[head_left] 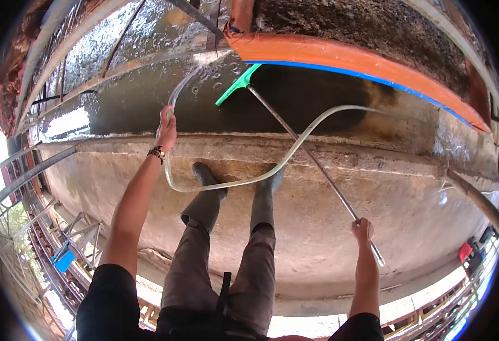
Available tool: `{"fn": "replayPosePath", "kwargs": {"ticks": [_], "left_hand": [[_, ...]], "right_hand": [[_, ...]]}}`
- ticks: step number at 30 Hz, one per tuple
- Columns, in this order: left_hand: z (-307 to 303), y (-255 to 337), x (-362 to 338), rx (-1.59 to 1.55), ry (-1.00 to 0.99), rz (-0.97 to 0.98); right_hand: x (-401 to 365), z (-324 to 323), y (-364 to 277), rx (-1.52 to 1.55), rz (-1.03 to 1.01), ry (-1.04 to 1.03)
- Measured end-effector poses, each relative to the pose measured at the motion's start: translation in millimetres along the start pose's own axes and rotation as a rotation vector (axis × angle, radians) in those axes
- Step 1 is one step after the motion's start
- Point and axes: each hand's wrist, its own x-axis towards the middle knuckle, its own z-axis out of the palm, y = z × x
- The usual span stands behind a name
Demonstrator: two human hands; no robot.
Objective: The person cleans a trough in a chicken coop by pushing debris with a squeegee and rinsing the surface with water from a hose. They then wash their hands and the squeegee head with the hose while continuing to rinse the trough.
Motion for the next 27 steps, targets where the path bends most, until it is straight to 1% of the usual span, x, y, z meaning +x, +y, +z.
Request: {"fn": "replayPosePath", "kwargs": {"ticks": [1, 2, 3, 4, 5, 6, 7, 9, 10, 11, 13, 15, 16, 17, 19, 20, 22, 25, 26, 27], "left_hand": [[0.9, -26.4, 6.8, 0.033, 0.038, 0.109], [1.0, -35.1, 5.7, 0.064, 0.075, 0.215], [2.6, -42.4, 2.7, 0.035, 0.076, 0.225], [3.2, -41.8, -2.0, 0.007, 0.076, 0.237], [-1.5, -23.0, -11.0, -0.087, 0.005, 0.096], [-6.3, -3.8, -20.5, -0.173, -0.052, -0.050], [-7.7, 17.2, -30.6, -0.201, -0.081, -0.130], [-2.4, 41.4, -44.9, -0.263, -0.155, -0.286], [4.6, 28.6, -45.0, -0.245, -0.172, -0.236], [9.1, 29.4, -47.7, -0.229, -0.187, -0.186], [9.2, 39.6, -56.8, -0.347, -0.237, -0.417], [3.0, 46.9, -61.0, -0.382, -0.217, -0.437], [0.9, 47.1, -61.6, -0.398, -0.206, -0.446], [-0.9, 43.0, -60.2, -0.382, -0.159, -0.419], [-10.2, 28.6, -56.6, -0.347, -0.058, -0.374], [-17.9, 12.5, -52.2, -0.284, -0.067, -0.306], [-24.0, -49.5, -32.1, -0.164, 0.057, -0.074], [-48.5, -62.4, -29.9, -0.092, 0.087, -0.127], [-61.9, -35.9, -39.1, -0.148, 0.064, -0.262], [-72.0, -27.4, -40.8, -0.180, 0.062, -0.306]], "right_hand": [[-9.1, -10.1, 1.1, -0.016, -0.060, 0.069], [-21.2, -24.0, 9.4, -0.037, -0.118, 0.138], [-32.9, -37.5, 16.5, -0.058, -0.175, 0.208], [-39.1, -44.9, 40.5, -0.077, -0.128, 0.186], [-39.5, -48.0, 72.9, -0.090, -0.085, 0.170], [-46.6, -63.4, 94.7, -0.167, -0.105, 0.199], [-58.9, -87.1, 112.5, -0.249, -0.124, 0.220], [-81.8, -136.2, 131.4, -0.393, -0.036, 0.177], [-93.4, -162.2, 134.2, -0.419, -0.024, 0.177], [-102.2, -183.9, 135.4, -0.443, -0.012, 0.178], [-102.2, -209.0, 143.3, -0.415, -0.019, 0.139], [-88.8, -224.2, 133.9, -0.420, -0.029, 0.102], [-79.5, -230.4, 117.7, -0.424, -0.055, 0.137], [-68.2, -233.5, 107.0, -0.483, -0.135, 0.197], [-47.6, -253.4, 75.9, -0.487, -0.175, 0.189], [-37.5, -261.2, 59.6, -0.502, -0.188, 0.189], [-20.0, -276.3, 31.6, -0.538, -0.215, 0.184], [6.2, -280.9, -8.9, -0.562, -0.289, 0.173], [11.4, -279.8, -23.1, -0.568, -0.332, 0.195], [14.7, -276.9, -37.6, -0.572, -0.376, 0.215]]}}
